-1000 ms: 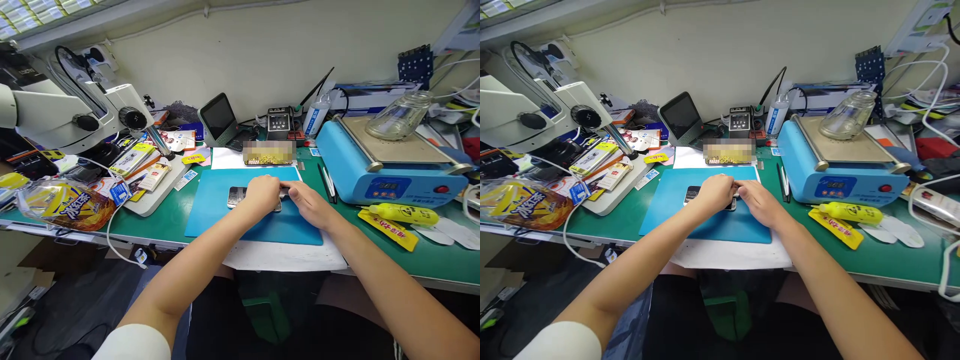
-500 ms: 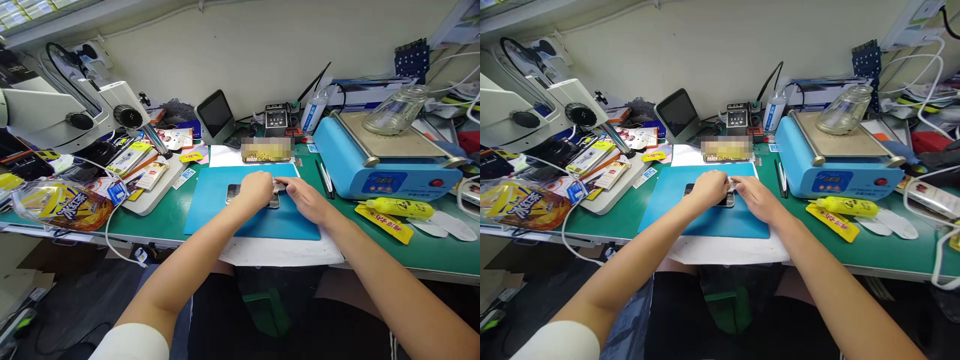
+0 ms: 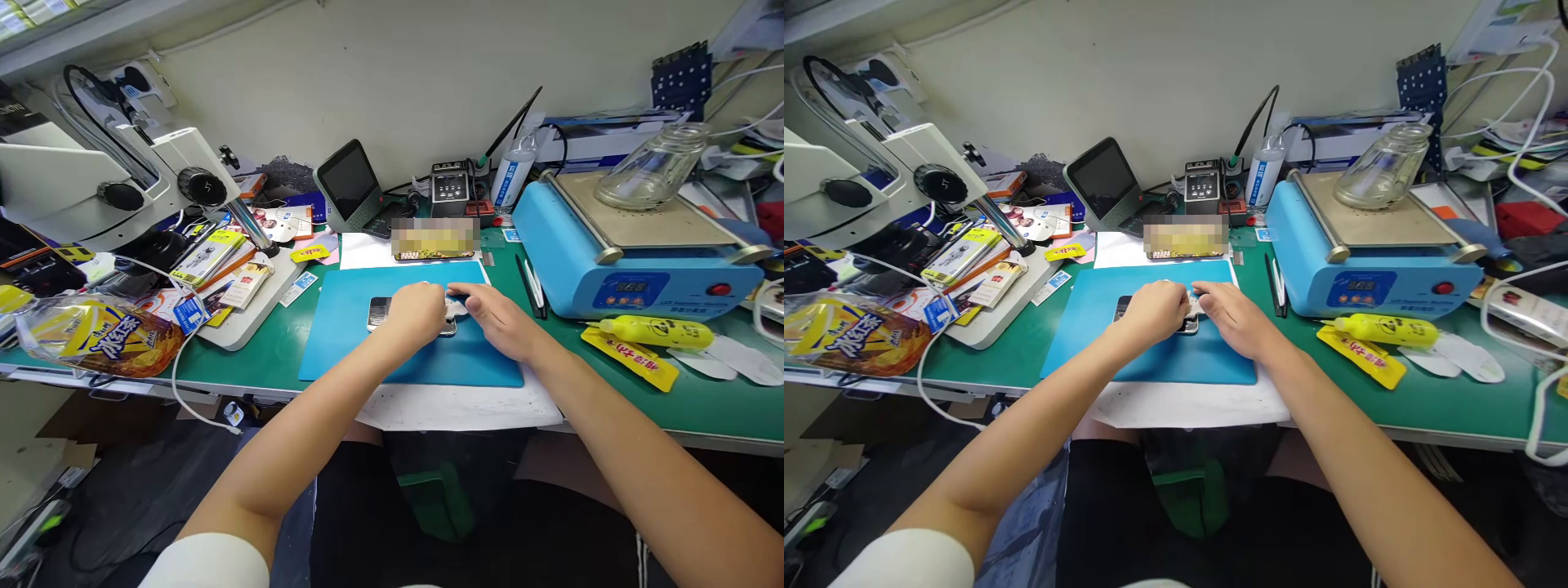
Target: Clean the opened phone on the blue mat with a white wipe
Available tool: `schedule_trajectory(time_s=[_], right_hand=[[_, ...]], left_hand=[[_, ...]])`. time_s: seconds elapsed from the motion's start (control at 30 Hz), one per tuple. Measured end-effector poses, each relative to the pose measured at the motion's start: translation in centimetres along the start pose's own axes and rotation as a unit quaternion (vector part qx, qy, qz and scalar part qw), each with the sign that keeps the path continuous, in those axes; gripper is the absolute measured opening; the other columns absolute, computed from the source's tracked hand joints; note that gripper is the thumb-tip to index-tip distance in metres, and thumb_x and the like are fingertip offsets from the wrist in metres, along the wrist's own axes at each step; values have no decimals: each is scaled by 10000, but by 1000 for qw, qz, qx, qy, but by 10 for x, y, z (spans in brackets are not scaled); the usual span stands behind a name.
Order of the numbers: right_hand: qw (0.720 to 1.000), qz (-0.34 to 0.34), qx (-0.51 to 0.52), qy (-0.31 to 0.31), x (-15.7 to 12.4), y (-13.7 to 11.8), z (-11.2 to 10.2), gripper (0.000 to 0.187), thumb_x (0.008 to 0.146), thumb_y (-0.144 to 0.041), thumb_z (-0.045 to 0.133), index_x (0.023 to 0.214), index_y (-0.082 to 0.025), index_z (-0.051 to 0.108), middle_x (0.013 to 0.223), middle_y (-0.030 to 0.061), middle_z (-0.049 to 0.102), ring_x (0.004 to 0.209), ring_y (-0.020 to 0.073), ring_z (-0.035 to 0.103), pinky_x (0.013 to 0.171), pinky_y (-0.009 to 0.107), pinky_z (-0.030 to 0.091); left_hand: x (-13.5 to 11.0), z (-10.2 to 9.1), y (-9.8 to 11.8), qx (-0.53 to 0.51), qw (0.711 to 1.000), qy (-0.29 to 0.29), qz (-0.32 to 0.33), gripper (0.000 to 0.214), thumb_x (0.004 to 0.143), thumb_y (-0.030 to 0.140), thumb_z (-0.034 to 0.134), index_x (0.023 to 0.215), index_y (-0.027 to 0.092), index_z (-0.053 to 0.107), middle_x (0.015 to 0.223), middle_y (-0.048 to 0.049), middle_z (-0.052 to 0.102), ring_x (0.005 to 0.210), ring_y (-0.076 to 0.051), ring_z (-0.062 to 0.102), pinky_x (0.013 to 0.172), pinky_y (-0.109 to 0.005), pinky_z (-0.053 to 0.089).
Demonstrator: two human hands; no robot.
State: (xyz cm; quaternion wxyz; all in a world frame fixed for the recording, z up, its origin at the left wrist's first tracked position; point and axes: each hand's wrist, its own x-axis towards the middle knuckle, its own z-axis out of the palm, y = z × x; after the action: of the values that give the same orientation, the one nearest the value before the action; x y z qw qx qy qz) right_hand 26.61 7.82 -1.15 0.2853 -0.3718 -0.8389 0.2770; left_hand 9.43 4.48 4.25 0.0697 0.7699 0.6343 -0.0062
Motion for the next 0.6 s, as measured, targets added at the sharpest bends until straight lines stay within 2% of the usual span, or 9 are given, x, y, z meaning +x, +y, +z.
schedule_trajectory(time_s=[0.07, 0.13, 0.3, 0.37, 0.6], right_hand=[[1000, -10, 1, 0, -1, -1, -1, 777, 928, -755, 204, 1325, -236, 626, 1322, 115, 660, 1248, 321, 569, 1081, 498, 424], [1000, -10, 0, -1, -1, -2, -2, 780, 927, -756, 205, 1320, -233, 630, 1320, 116, 661, 1247, 324, 569, 1081, 500, 422], [1000, 13, 0, -6, -1, -2, -1, 789, 931, -752, 219, 1323, -201, 626, 1306, 129, 666, 1267, 322, 551, 1099, 497, 408], [1000, 11, 0, -6, -1, -2, 0, 795, 928, -755, 218, 1325, -199, 625, 1306, 131, 666, 1267, 321, 551, 1096, 496, 411], [1000, -5, 1, -6, -2, -3, 0, 743, 942, -737, 224, 1331, -247, 625, 1320, 108, 661, 1244, 315, 565, 1077, 508, 418]], left_hand=[[10, -2, 4, -1, 1000, 1, -1, 255, 977, 192, 482, 1078, 153, 712, 1058, -126, 725, 969, -270, 693, 756, -301, 515], [10, -4, 3, 1, 1000, 1, -4, 249, 969, 184, 487, 1066, 151, 714, 1046, -127, 728, 961, -272, 695, 744, -299, 514], [-18, 1, -12, 11, 1000, 3, -6, 229, 980, 202, 484, 1020, 165, 707, 1021, -103, 729, 940, -260, 696, 746, -294, 511], [-21, 4, -13, 11, 1000, 6, -6, 228, 986, 208, 480, 1032, 167, 700, 1029, -101, 726, 949, -261, 695, 755, -297, 510], [17, 0, 2, 3, 1000, 19, -14, 254, 1003, 241, 480, 1059, 134, 703, 1056, -150, 716, 956, -282, 696, 751, -309, 511]])
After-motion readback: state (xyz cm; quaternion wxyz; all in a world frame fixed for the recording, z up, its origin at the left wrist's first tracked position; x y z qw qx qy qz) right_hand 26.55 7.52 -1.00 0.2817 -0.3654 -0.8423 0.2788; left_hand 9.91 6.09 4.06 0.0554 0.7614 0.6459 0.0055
